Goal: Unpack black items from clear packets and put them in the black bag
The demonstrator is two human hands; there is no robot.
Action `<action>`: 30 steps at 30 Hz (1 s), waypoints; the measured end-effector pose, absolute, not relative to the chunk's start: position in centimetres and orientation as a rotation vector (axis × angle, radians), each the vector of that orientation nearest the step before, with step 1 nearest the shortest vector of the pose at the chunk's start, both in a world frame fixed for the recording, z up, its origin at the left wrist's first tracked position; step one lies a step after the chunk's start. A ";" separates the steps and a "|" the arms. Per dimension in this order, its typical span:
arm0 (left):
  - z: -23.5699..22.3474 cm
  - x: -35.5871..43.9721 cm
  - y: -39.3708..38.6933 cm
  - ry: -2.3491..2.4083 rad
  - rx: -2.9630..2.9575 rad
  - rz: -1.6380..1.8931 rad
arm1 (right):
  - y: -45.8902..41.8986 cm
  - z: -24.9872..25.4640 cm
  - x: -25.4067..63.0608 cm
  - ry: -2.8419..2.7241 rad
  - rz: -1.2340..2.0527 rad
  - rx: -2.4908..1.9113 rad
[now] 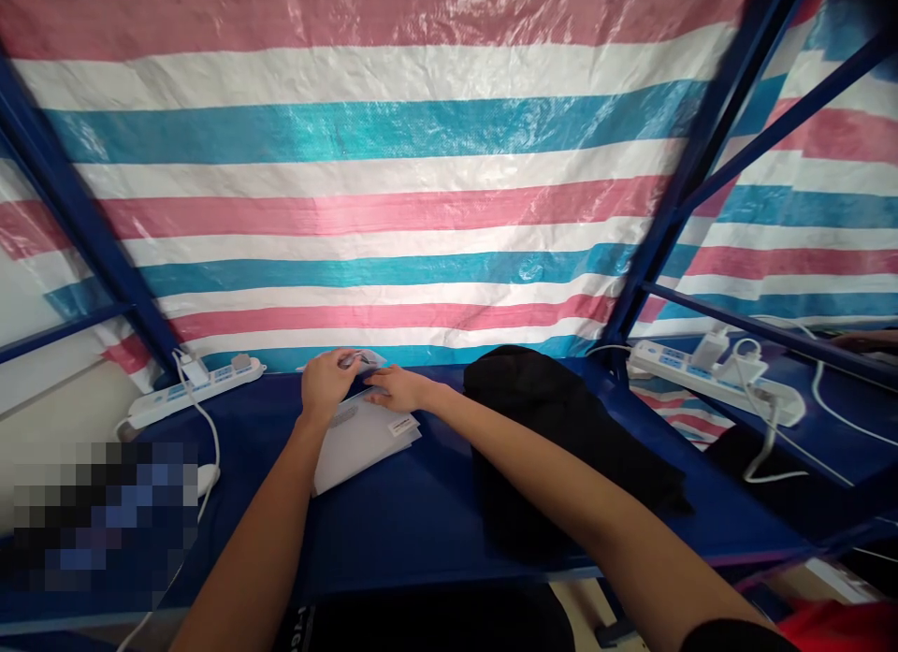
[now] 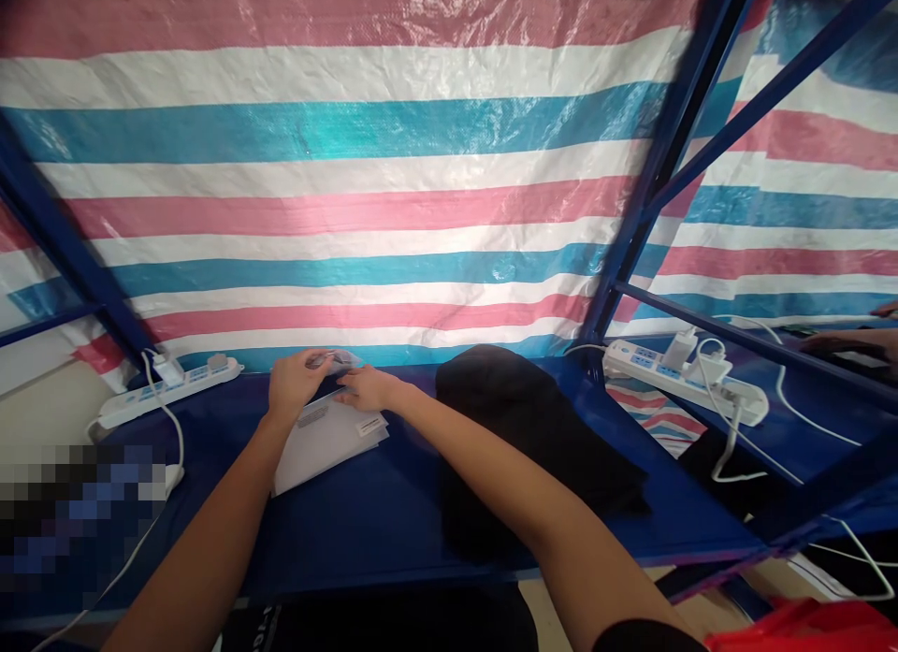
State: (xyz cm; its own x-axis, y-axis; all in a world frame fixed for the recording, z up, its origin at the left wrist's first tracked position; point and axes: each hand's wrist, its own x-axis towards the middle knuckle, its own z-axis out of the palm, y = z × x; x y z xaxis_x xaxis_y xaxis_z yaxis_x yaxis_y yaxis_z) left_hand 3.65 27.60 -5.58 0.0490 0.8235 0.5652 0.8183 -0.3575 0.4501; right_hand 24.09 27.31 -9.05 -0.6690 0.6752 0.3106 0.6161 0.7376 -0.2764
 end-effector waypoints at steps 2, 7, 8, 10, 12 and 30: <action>-5.6 2.3 27.7 1.835 2.164 1.404 | 27.8 -9.5 23.0 -2.543 0.170 -1.042; -5.7 0.4 27.4 1.843 2.058 1.571 | 27.8 -10.0 22.0 -2.664 0.139 -0.885; -5.7 0.3 27.2 1.831 2.059 1.573 | 27.4 -10.0 22.2 -2.669 0.135 -0.851; -5.8 0.6 26.9 1.805 2.071 1.569 | 26.1 -10.1 23.2 -2.670 0.134 -0.793; -5.9 1.2 26.5 1.765 2.113 1.541 | 24.2 -10.2 24.7 -2.671 0.152 -0.731; -8.6 8.4 23.8 1.025 2.373 1.056 | 22.9 -9.9 31.4 -2.105 0.222 -0.933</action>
State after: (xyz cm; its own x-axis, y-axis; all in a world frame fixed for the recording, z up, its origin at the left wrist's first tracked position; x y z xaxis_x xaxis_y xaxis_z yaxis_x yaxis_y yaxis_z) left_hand 8.38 23.84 -8.57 0.4613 0.7343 0.4980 0.4757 -0.6785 0.5598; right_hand 31.42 22.87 -9.93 -0.4036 0.6861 0.6052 0.5446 0.7117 -0.4437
